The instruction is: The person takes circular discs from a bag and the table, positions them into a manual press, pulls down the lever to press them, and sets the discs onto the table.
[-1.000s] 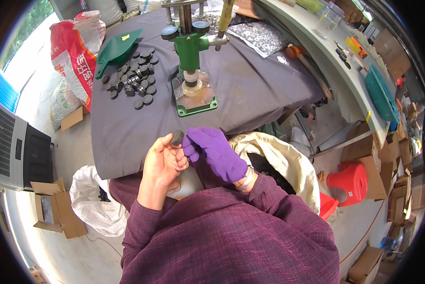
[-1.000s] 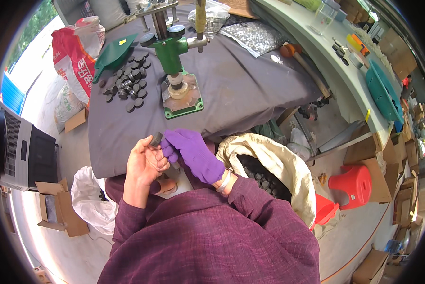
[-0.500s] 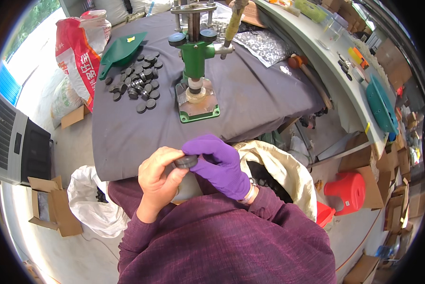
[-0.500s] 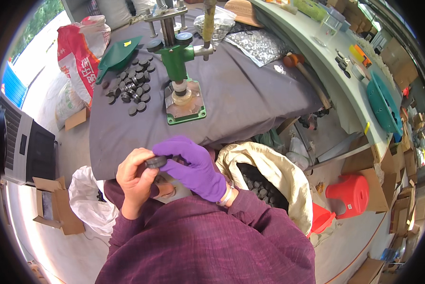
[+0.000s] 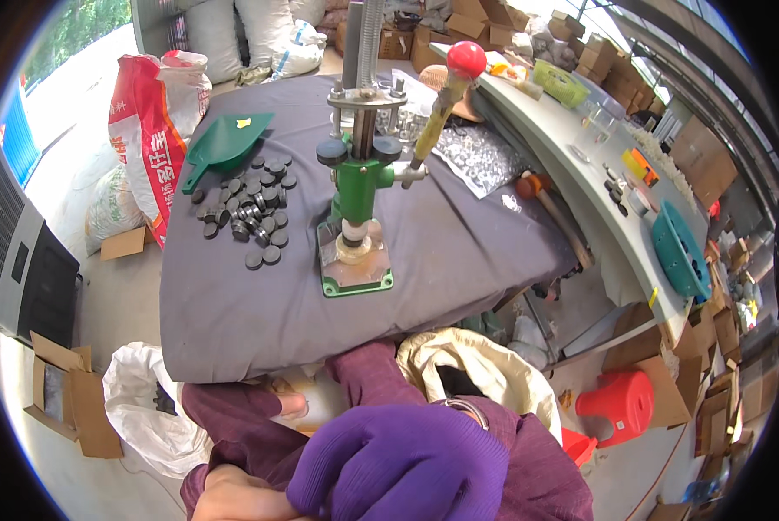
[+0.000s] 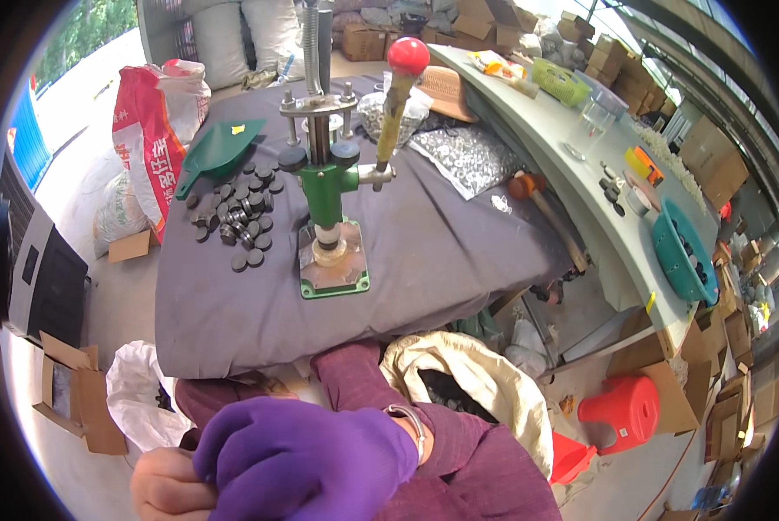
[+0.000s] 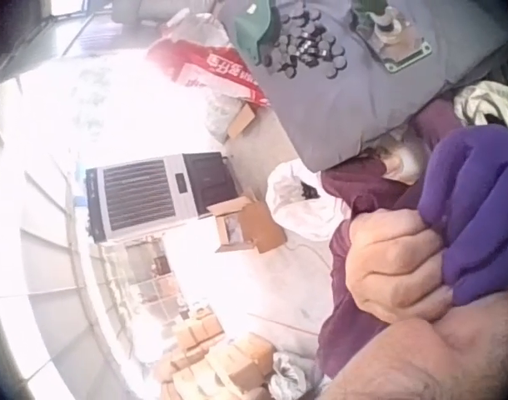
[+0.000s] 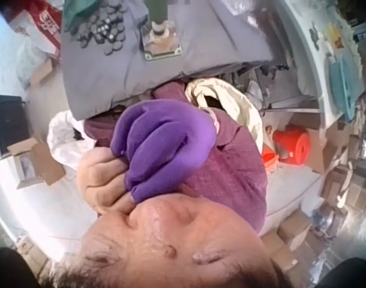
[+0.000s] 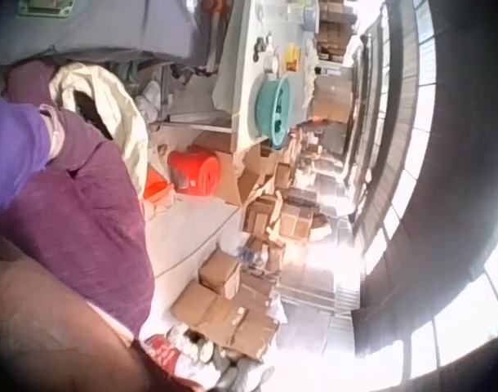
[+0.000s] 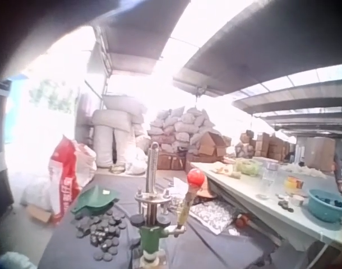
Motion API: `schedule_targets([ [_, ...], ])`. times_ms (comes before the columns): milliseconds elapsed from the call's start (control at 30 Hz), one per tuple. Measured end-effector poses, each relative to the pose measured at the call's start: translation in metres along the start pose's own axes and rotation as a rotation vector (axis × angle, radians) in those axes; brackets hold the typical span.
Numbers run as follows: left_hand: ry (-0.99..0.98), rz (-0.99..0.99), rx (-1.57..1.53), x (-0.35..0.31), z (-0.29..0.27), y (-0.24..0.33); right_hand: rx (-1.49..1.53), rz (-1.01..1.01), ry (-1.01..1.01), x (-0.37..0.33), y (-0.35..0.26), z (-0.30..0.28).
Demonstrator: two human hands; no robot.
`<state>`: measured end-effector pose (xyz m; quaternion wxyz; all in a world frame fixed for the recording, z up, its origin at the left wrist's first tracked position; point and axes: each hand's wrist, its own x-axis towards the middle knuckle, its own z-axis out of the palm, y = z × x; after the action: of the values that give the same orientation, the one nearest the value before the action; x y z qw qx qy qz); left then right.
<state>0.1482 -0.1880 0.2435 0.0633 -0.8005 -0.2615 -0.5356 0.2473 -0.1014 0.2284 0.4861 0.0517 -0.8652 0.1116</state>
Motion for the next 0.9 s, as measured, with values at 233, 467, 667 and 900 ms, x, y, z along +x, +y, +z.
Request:
schedule_targets([
  [233,-0.044,-0.014,0.032,-0.002,-0.001,-0.004,-2.118,0.16,-0.319,0.018,-0.068,0.047],
  [467,0.22,0.162,-0.025,0.0,0.011,-0.016,-2.099,0.098,-0.351,0.025,-0.075,0.05],
  [667,-0.026,0.029,0.09,-0.002,-0.009,-0.005,-2.68,0.282,-0.305,0.018,-0.042,0.043],
  [900,-0.044,0.02,0.081,-0.002,-0.011,-0.006,-3.841,0.33,-0.507,0.005,0.011,0.013],
])
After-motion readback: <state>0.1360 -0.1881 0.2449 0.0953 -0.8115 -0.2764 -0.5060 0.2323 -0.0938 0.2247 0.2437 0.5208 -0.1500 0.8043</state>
